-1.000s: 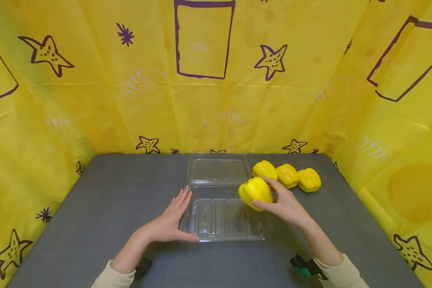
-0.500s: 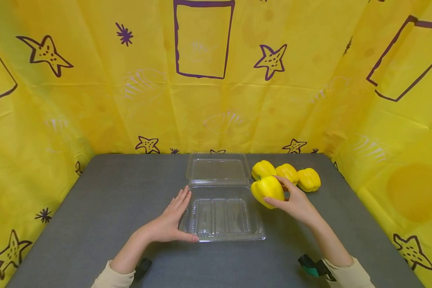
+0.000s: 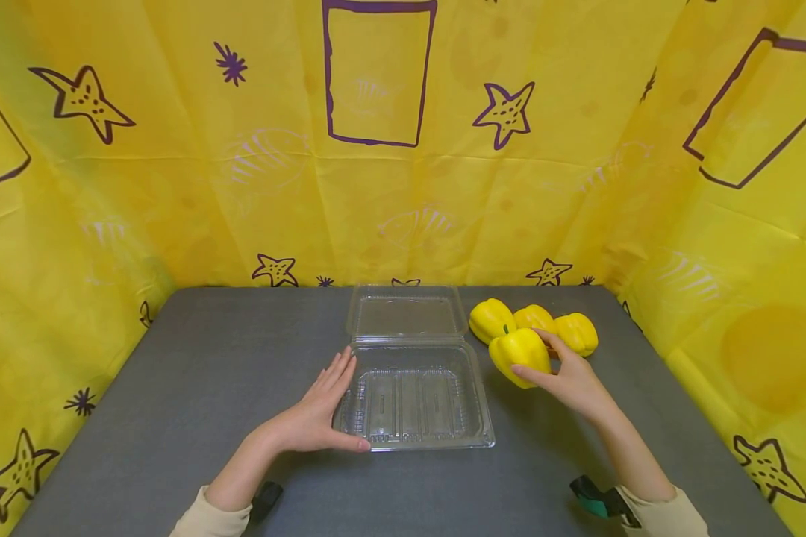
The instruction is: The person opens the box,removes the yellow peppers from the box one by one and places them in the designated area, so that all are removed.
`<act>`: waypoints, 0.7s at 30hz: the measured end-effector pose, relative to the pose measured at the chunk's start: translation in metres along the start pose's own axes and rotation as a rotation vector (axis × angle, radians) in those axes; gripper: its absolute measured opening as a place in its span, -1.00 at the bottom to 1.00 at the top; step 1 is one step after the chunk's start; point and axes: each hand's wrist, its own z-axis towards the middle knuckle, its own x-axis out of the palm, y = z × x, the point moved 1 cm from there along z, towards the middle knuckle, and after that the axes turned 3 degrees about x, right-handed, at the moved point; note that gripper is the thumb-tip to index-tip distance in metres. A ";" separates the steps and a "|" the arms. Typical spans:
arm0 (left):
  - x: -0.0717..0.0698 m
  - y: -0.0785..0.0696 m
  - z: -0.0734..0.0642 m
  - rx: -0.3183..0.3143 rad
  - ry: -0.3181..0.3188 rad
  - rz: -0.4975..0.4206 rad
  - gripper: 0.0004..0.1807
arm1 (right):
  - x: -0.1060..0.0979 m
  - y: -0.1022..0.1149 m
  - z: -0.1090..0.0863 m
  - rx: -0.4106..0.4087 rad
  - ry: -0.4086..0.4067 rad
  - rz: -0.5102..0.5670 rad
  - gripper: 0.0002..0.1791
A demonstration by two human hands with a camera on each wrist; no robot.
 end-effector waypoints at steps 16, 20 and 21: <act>0.000 0.000 0.000 0.003 0.004 -0.006 0.47 | -0.027 -0.028 -0.003 0.100 -0.024 -0.014 0.06; 0.000 0.001 0.000 0.004 0.002 -0.002 0.48 | -0.033 -0.034 -0.005 0.111 -0.033 -0.015 0.05; 0.000 0.001 0.000 0.004 0.003 -0.001 0.48 | -0.034 -0.036 -0.005 0.113 -0.034 -0.015 0.05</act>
